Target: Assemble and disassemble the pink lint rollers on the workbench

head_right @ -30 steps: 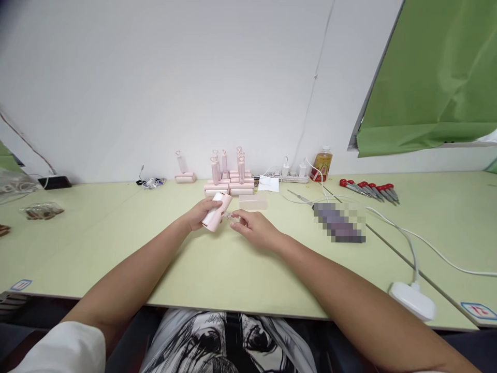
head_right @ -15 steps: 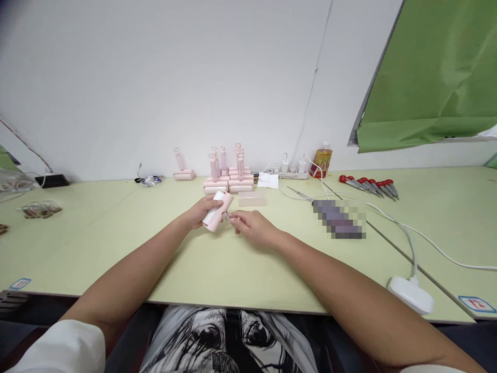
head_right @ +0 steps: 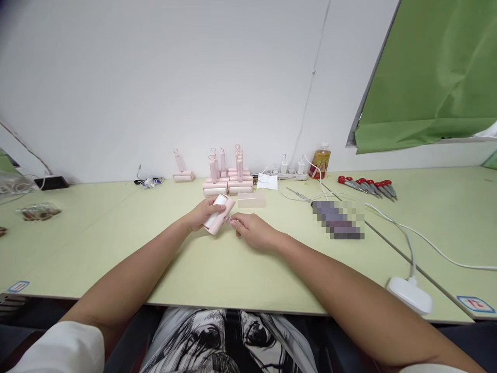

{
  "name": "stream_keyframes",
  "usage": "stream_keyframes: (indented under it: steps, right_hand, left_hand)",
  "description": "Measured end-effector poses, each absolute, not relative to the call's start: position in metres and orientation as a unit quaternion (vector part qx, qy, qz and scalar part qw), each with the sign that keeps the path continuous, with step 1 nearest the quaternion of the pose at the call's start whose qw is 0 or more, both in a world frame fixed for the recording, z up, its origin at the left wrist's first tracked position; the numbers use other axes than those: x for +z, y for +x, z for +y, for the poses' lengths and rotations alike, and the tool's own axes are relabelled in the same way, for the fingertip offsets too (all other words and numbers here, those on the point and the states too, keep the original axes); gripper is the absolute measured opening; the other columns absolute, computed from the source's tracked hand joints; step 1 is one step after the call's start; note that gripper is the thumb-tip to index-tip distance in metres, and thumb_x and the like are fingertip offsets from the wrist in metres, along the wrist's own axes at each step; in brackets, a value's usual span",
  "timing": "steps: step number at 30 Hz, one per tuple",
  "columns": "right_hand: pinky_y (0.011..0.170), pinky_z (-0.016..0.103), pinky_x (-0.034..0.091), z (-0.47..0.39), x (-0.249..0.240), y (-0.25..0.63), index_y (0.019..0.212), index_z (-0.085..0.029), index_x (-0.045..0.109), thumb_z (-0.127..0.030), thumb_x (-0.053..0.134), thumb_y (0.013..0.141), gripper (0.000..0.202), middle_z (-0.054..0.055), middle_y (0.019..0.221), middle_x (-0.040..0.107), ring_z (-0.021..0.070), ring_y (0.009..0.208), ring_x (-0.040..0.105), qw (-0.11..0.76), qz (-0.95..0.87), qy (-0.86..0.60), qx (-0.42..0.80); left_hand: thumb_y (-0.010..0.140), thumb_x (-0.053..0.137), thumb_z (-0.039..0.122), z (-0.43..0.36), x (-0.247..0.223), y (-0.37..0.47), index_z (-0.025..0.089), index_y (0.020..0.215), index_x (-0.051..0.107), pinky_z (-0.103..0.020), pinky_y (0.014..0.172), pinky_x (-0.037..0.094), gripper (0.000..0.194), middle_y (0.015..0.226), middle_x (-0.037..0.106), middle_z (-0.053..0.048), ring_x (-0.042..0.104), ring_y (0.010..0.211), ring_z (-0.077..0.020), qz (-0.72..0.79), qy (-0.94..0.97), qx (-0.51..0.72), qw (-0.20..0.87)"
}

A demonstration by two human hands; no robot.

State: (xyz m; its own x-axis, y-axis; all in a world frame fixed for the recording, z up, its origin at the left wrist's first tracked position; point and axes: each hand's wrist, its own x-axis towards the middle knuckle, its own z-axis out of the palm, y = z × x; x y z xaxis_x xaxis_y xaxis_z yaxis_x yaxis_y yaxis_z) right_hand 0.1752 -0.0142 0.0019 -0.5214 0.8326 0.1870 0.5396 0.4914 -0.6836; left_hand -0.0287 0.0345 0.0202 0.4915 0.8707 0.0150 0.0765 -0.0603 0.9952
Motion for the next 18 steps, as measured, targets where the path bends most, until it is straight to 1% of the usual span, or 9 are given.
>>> stream_keyframes:
  steps: [2, 4, 8, 11, 15, 16, 18]
  right_hand:
    - [0.063, 0.026, 0.038, -0.013, 0.001, 0.176, 0.100, -0.021, 0.059, -0.044, 0.037, 0.096, 0.032, 0.001, 0.076, 0.063, 0.0148, 0.067, 0.053, 0.270, -0.821, -0.420, 0.277]
    - [0.061, 0.025, 0.037, -0.012, 0.000, 0.176, 0.103, -0.021, 0.057, -0.044, 0.041, 0.094, 0.029, -0.001, 0.074, 0.058, 0.0139, 0.065, 0.049, 0.294, -0.816, -0.416, 0.273]
    - [0.058, 0.024, 0.034, -0.012, 0.000, 0.176, 0.104, -0.022, 0.054, -0.044, 0.051, 0.089, 0.026, -0.003, 0.072, 0.049, 0.0120, 0.062, 0.043, 0.346, -0.809, -0.391, 0.271]
    - [0.057, 0.024, 0.034, -0.014, 0.002, 0.176, 0.103, -0.022, 0.051, -0.041, 0.055, 0.087, 0.025, -0.003, 0.076, 0.050, 0.0113, 0.062, 0.042, 0.373, -0.806, -0.374, 0.266]
    - [0.057, 0.025, 0.034, -0.016, 0.005, 0.176, 0.101, -0.022, 0.050, -0.040, 0.057, 0.086, 0.024, -0.002, 0.077, 0.050, 0.0115, 0.062, 0.042, 0.399, -0.805, -0.361, 0.251]
    - [0.058, 0.025, 0.034, -0.016, 0.005, 0.175, 0.100, -0.022, 0.051, -0.040, 0.057, 0.085, 0.024, -0.002, 0.076, 0.050, 0.0116, 0.063, 0.043, 0.405, -0.804, -0.360, 0.245]
    - [0.059, 0.025, 0.035, -0.016, 0.005, 0.175, 0.099, -0.022, 0.051, -0.040, 0.058, 0.085, 0.024, -0.002, 0.076, 0.050, 0.0117, 0.063, 0.043, 0.413, -0.802, -0.362, 0.234]
  left_hand:
    - [0.069, 0.067, 0.042, 0.036, 0.022, -0.029, 0.018, 0.100, 0.054, -0.024, 0.060, 0.044, 0.041, 0.080, 0.062, 0.000, 0.059, 0.068, -0.0147, 0.395, 0.649, 0.357, 0.543]
    - [0.070, 0.066, 0.042, 0.037, 0.023, -0.030, 0.018, 0.101, 0.056, -0.023, 0.059, 0.044, 0.041, 0.084, 0.063, -0.001, 0.059, 0.070, -0.0153, 0.443, 0.656, 0.361, 0.493]
    - [0.068, 0.067, 0.042, 0.041, 0.019, -0.034, 0.019, 0.101, 0.060, -0.023, 0.053, 0.041, 0.041, 0.084, 0.065, -0.001, 0.059, 0.068, -0.0166, 0.523, 0.673, 0.302, 0.428]
    - [0.067, 0.067, 0.045, 0.043, 0.014, -0.037, 0.019, 0.097, 0.062, -0.023, 0.052, 0.040, 0.039, 0.082, 0.065, -0.002, 0.059, 0.068, -0.0178, 0.563, 0.695, 0.258, 0.366]
    - [0.071, 0.063, 0.048, 0.044, 0.010, -0.038, 0.018, 0.091, 0.064, -0.025, 0.054, 0.039, 0.037, 0.084, 0.066, -0.004, 0.060, 0.072, -0.0199, 0.581, 0.735, 0.201, 0.285]
    - [0.072, 0.063, 0.048, 0.043, 0.011, -0.037, 0.018, 0.091, 0.064, -0.025, 0.056, 0.039, 0.036, 0.086, 0.067, -0.005, 0.060, 0.074, -0.0203, 0.581, 0.742, 0.203, 0.266]
    - [0.072, 0.063, 0.043, 0.040, 0.017, -0.035, 0.018, 0.090, 0.064, -0.025, 0.063, 0.042, 0.031, 0.094, 0.067, -0.006, 0.060, 0.081, -0.0205, 0.573, 0.751, 0.249, 0.216]
